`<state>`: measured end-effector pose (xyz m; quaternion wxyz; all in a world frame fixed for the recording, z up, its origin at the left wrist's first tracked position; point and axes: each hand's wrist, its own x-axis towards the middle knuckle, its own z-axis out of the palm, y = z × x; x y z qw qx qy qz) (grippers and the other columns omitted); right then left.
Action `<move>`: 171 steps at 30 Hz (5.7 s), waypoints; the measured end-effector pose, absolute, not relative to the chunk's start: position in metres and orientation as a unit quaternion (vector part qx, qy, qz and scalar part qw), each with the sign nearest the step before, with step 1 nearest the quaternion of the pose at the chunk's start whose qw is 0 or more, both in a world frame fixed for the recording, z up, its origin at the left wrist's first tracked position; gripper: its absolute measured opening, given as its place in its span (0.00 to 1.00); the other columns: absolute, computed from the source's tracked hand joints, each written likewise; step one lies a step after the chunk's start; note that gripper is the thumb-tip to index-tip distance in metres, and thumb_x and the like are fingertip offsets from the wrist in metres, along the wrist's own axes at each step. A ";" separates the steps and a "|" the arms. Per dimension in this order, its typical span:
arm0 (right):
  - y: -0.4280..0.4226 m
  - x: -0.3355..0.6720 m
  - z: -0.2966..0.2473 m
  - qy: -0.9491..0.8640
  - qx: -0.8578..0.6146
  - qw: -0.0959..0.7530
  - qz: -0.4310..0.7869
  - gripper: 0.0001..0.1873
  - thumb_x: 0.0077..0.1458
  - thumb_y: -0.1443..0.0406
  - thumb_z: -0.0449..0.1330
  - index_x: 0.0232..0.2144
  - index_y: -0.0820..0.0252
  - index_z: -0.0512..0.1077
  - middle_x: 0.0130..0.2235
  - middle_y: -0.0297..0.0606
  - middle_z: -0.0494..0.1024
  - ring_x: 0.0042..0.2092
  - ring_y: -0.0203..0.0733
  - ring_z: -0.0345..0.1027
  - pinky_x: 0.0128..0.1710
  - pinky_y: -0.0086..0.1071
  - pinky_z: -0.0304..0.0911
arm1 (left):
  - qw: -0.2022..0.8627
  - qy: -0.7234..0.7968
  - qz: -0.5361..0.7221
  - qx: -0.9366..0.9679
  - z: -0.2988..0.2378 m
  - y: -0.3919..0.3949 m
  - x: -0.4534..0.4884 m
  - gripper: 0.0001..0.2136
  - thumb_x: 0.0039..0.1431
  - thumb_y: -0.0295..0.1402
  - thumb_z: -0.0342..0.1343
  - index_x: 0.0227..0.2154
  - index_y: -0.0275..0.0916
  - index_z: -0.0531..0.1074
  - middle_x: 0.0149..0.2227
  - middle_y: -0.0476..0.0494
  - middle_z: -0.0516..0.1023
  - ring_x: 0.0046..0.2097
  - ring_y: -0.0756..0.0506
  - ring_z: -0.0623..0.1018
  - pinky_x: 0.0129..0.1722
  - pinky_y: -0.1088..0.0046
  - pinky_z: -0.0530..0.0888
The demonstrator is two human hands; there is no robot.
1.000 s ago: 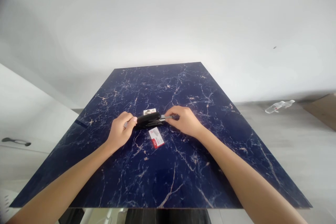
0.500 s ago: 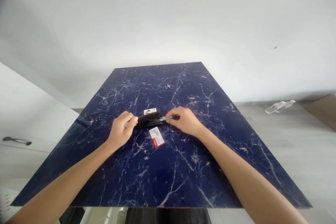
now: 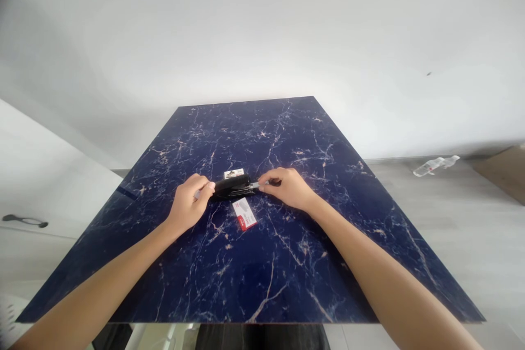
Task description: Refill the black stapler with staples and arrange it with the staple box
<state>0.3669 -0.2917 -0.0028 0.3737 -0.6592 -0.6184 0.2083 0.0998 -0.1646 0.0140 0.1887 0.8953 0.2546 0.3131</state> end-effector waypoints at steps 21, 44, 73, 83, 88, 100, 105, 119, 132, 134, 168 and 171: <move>-0.314 0.286 0.024 -0.595 -0.694 0.317 0.254 0.11 0.51 0.68 0.62 0.32 0.54 0.62 0.26 0.29 0.74 0.24 0.36 0.66 0.24 0.29 0.54 | 0.143 0.219 0.141 0.955 0.024 -0.134 0.092 0.12 0.58 0.42 0.64 0.44 0.45 0.77 0.42 0.44 0.81 0.43 0.39 0.78 0.45 0.61 0.71; -0.325 0.297 0.038 -0.599 -0.752 0.216 0.170 0.09 0.58 0.64 0.59 0.27 0.56 0.65 0.29 0.37 0.74 0.23 0.37 0.64 0.23 0.32 0.51 | 0.151 0.238 0.135 0.950 0.022 -0.146 0.097 0.12 0.60 0.43 0.62 0.43 0.43 0.75 0.43 0.43 0.80 0.43 0.40 0.79 0.40 0.65 0.75; -0.310 0.285 0.003 -0.619 -0.653 0.421 0.112 0.06 0.62 0.68 0.54 0.41 0.56 0.69 0.47 0.41 0.76 0.33 0.38 0.70 0.33 0.34 0.69 | 0.235 0.208 0.054 0.948 0.053 -0.166 0.090 0.16 0.61 0.50 0.57 0.37 0.41 0.73 0.35 0.45 0.79 0.36 0.42 0.78 0.34 0.68 0.69; -0.299 0.296 0.019 -0.806 -0.565 0.174 -0.043 0.21 0.53 0.76 0.53 0.48 0.59 0.71 0.63 0.44 0.66 0.51 0.52 0.63 0.46 0.46 0.71 | 0.074 0.095 0.020 0.993 0.047 -0.194 0.096 0.09 0.52 0.41 0.64 0.28 0.42 0.73 0.28 0.48 0.79 0.29 0.43 0.77 0.33 0.66 0.69; -0.306 0.301 0.021 -0.777 -0.586 0.226 -0.028 0.14 0.50 0.73 0.55 0.41 0.60 0.71 0.57 0.47 0.69 0.45 0.49 0.64 0.41 0.43 0.71 | 0.052 0.167 0.038 0.984 0.043 -0.175 0.091 0.08 0.59 0.39 0.57 0.32 0.40 0.73 0.28 0.45 0.76 0.29 0.42 0.76 0.29 0.67 0.69; -0.313 0.301 0.018 -0.786 -0.565 0.251 -0.009 0.18 0.58 0.70 0.56 0.51 0.59 0.71 0.63 0.49 0.65 0.56 0.55 0.67 0.49 0.50 0.72 | 0.161 0.093 0.053 0.981 0.033 -0.165 0.090 0.26 0.57 0.47 0.64 0.56 0.48 0.71 0.51 0.42 0.77 0.54 0.35 0.74 0.54 0.55 0.67; -0.313 0.298 0.009 -0.753 -0.616 0.233 0.004 0.27 0.58 0.68 0.60 0.60 0.57 0.65 0.73 0.52 0.41 0.66 0.68 0.57 0.49 0.53 0.74 | 0.115 0.143 0.108 0.977 0.019 -0.177 0.102 0.25 0.54 0.55 0.64 0.46 0.41 0.76 0.46 0.39 0.79 0.49 0.34 0.75 0.51 0.52 0.69; -0.312 0.304 0.006 -0.751 -0.590 0.295 0.037 0.26 0.58 0.68 0.60 0.59 0.56 0.66 0.72 0.52 0.47 0.52 0.52 0.74 0.42 0.46 0.77 | 0.091 0.119 0.152 0.977 0.011 -0.176 0.102 0.22 0.63 0.44 0.61 0.56 0.42 0.72 0.55 0.39 0.77 0.62 0.31 0.66 0.65 0.42 0.57; -0.310 0.301 0.001 -0.744 -0.597 0.299 0.018 0.22 0.60 0.64 0.61 0.57 0.55 0.68 0.70 0.50 0.52 0.50 0.52 0.75 0.41 0.46 0.78 | 0.080 0.122 0.130 0.981 0.015 -0.174 0.101 0.22 0.65 0.44 0.58 0.58 0.41 0.71 0.61 0.37 0.72 0.66 0.29 0.60 0.65 0.41 0.57; -0.310 0.300 0.000 -0.740 -0.604 0.295 0.007 0.22 0.60 0.64 0.61 0.56 0.55 0.68 0.70 0.51 0.53 0.50 0.52 0.75 0.40 0.46 0.78 | 0.093 0.123 0.109 0.982 0.027 -0.165 0.093 0.22 0.64 0.44 0.58 0.58 0.43 0.71 0.63 0.38 0.69 0.66 0.30 0.62 0.65 0.43 0.59; -0.311 0.310 0.006 -0.758 -0.588 0.278 0.048 0.37 0.56 0.67 0.63 0.66 0.52 0.59 0.71 0.51 0.51 0.51 0.56 0.75 0.41 0.47 0.78 | 0.254 0.178 0.136 0.941 0.017 -0.169 0.102 0.28 0.56 0.41 0.67 0.59 0.47 0.67 0.59 0.39 0.73 0.59 0.36 0.72 0.58 0.53 0.72; -0.311 0.311 0.006 -0.757 -0.587 0.282 0.054 0.35 0.56 0.68 0.63 0.65 0.52 0.60 0.71 0.50 0.51 0.52 0.56 0.75 0.41 0.46 0.78 | 0.269 0.180 0.123 0.938 0.015 -0.169 0.103 0.29 0.56 0.41 0.67 0.60 0.47 0.66 0.61 0.39 0.71 0.60 0.35 0.72 0.58 0.53 0.72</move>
